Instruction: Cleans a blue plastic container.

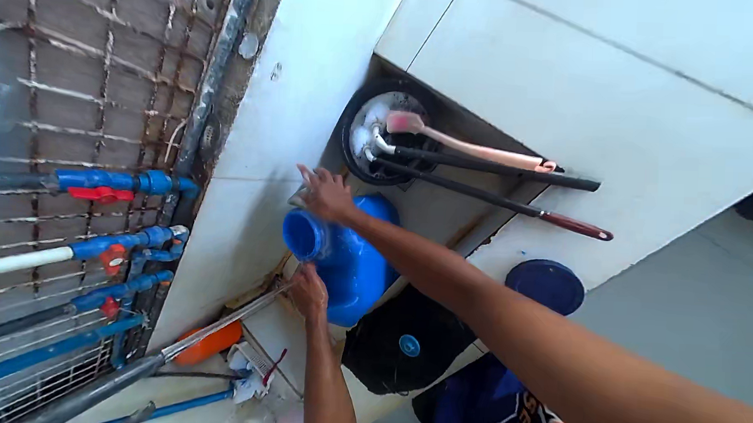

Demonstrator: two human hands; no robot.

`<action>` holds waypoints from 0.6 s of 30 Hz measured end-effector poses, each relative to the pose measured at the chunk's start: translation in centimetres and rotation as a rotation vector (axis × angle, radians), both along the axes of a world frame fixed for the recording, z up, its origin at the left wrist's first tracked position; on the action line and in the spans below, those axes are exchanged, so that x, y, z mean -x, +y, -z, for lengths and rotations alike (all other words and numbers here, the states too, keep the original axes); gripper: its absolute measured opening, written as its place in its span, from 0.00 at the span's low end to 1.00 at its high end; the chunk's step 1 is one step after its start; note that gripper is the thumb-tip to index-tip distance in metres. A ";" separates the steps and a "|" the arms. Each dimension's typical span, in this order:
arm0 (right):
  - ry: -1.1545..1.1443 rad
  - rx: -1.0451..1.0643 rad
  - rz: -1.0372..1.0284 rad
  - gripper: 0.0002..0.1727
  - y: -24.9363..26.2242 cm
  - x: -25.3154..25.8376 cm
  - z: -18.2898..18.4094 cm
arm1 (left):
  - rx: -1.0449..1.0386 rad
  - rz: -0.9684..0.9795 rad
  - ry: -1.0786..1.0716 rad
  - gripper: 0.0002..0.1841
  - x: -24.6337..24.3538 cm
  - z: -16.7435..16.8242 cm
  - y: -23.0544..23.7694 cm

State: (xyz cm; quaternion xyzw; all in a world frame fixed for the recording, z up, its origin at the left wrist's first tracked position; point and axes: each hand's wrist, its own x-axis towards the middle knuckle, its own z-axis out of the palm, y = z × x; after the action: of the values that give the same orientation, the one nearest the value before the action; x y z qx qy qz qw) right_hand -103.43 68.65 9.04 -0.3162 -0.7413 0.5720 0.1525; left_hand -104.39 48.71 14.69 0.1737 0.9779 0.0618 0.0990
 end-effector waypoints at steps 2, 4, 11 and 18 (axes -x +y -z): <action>-0.001 -0.054 -0.187 0.30 -0.1 0.1 -1.0 | 0.020 0.027 0.026 0.25 0.9 0.0 -1.2; 0.049 -0.165 -0.185 0.32 -2.7 -2.3 -2.3 | -0.045 0.076 0.021 0.24 2.1 0.4 -2.8; 0.077 0.016 -0.269 0.24 -6.2 -4.6 0.2 | -0.414 0.202 0.038 0.22 1.3 1.2 -11.0; -0.041 -0.003 -0.093 0.25 -10.4 -7.7 9.3 | -0.520 0.254 0.255 0.22 1.1 3.5 -20.2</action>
State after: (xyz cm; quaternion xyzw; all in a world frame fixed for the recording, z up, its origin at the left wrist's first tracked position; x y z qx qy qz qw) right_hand -95.75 58.26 -0.30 -0.2927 -0.7592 0.5706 0.1109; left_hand -105.53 28.53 11.17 0.3201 0.9044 0.2746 -0.0650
